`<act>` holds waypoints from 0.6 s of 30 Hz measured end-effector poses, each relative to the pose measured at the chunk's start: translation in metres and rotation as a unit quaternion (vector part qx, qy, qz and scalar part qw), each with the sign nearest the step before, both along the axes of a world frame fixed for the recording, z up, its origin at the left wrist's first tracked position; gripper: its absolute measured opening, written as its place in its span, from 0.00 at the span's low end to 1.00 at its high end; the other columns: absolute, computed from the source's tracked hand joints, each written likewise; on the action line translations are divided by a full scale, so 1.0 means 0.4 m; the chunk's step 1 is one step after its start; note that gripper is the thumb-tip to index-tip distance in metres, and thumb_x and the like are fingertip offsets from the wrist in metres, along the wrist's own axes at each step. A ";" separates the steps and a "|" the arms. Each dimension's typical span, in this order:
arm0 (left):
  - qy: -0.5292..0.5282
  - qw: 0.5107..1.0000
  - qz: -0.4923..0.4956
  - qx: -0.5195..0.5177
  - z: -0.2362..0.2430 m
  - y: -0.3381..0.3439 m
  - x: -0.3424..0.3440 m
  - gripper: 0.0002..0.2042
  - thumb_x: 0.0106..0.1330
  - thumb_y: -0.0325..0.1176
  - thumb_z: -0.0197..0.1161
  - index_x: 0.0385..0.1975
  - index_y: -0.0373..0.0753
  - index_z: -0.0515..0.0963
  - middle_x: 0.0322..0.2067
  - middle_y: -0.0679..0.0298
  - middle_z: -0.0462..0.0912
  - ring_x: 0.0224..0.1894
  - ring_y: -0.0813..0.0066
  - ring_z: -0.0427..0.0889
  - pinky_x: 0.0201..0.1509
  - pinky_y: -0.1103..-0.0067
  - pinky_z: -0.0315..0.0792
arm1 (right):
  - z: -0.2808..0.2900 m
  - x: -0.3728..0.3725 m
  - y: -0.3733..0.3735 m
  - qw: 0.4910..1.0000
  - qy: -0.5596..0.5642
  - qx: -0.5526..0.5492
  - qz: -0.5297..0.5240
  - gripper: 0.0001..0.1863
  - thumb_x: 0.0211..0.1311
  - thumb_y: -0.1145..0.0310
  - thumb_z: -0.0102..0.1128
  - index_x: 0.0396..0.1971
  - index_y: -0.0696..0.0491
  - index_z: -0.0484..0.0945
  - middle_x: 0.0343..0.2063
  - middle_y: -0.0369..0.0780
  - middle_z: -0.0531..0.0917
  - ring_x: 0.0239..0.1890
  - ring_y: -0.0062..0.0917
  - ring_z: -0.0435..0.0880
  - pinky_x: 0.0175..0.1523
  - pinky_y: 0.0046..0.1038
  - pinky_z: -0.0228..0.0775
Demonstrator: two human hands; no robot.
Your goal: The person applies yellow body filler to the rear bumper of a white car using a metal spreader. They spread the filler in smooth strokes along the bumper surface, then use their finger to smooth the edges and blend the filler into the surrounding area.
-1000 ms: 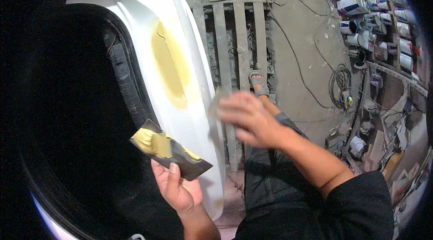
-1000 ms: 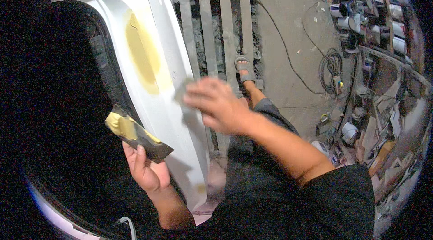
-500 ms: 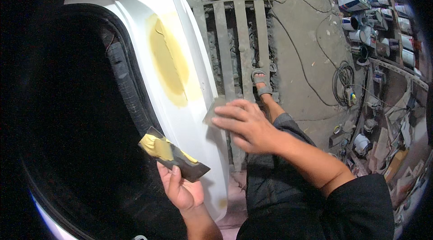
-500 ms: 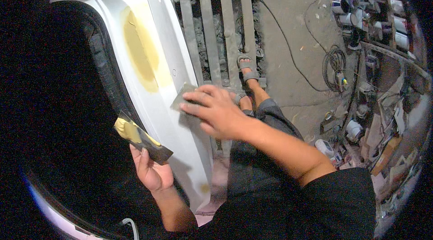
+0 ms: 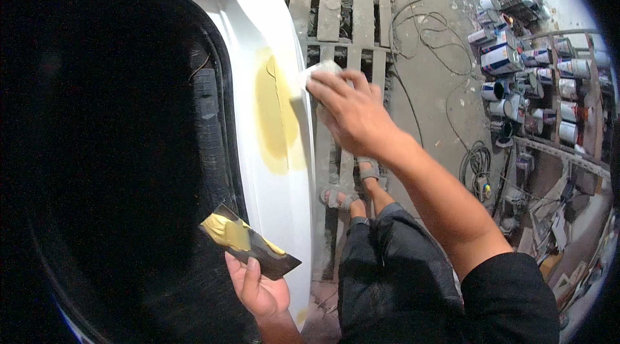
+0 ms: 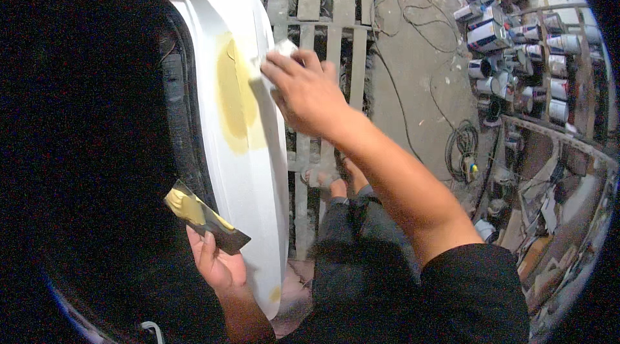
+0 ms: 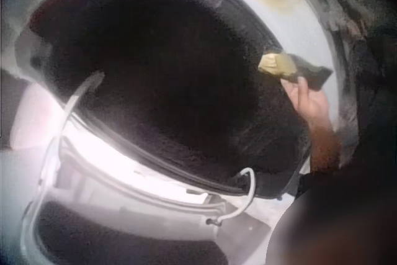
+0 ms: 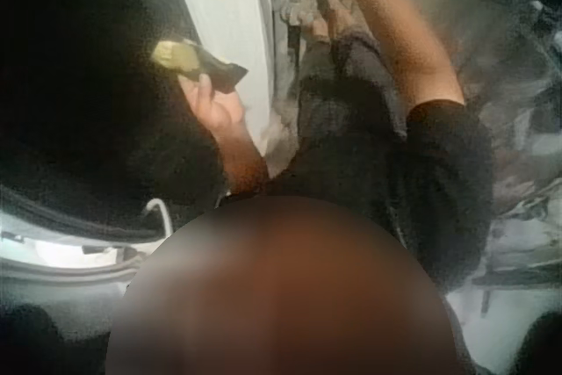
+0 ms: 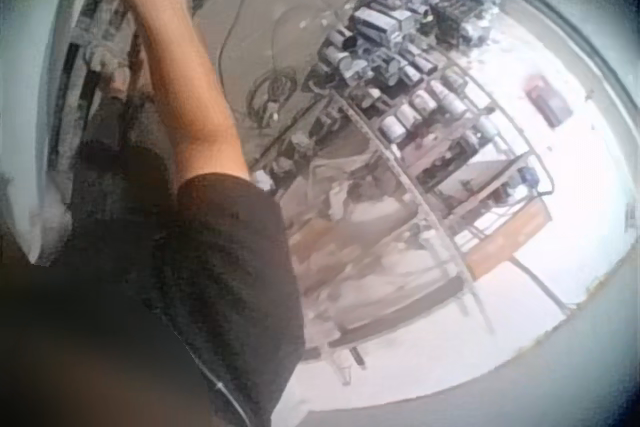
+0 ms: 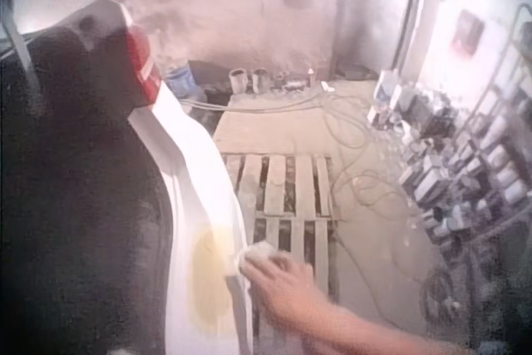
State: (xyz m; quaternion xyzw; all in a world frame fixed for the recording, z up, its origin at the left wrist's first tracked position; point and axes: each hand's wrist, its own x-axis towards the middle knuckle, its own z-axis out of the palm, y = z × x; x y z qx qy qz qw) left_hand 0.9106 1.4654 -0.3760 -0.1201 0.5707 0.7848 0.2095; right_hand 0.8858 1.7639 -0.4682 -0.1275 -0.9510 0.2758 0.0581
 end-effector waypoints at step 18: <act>-0.041 0.997 0.068 0.023 -0.068 -0.063 0.016 0.29 0.66 0.22 0.53 0.70 0.34 0.59 0.63 0.56 0.71 0.64 0.63 0.71 0.70 0.64 0.63 | 0.050 -0.214 -0.047 0.982 -0.096 0.150 0.066 0.26 0.63 0.69 0.51 0.63 0.52 0.73 0.65 0.37 0.74 0.60 0.41 0.71 0.54 0.53 0.66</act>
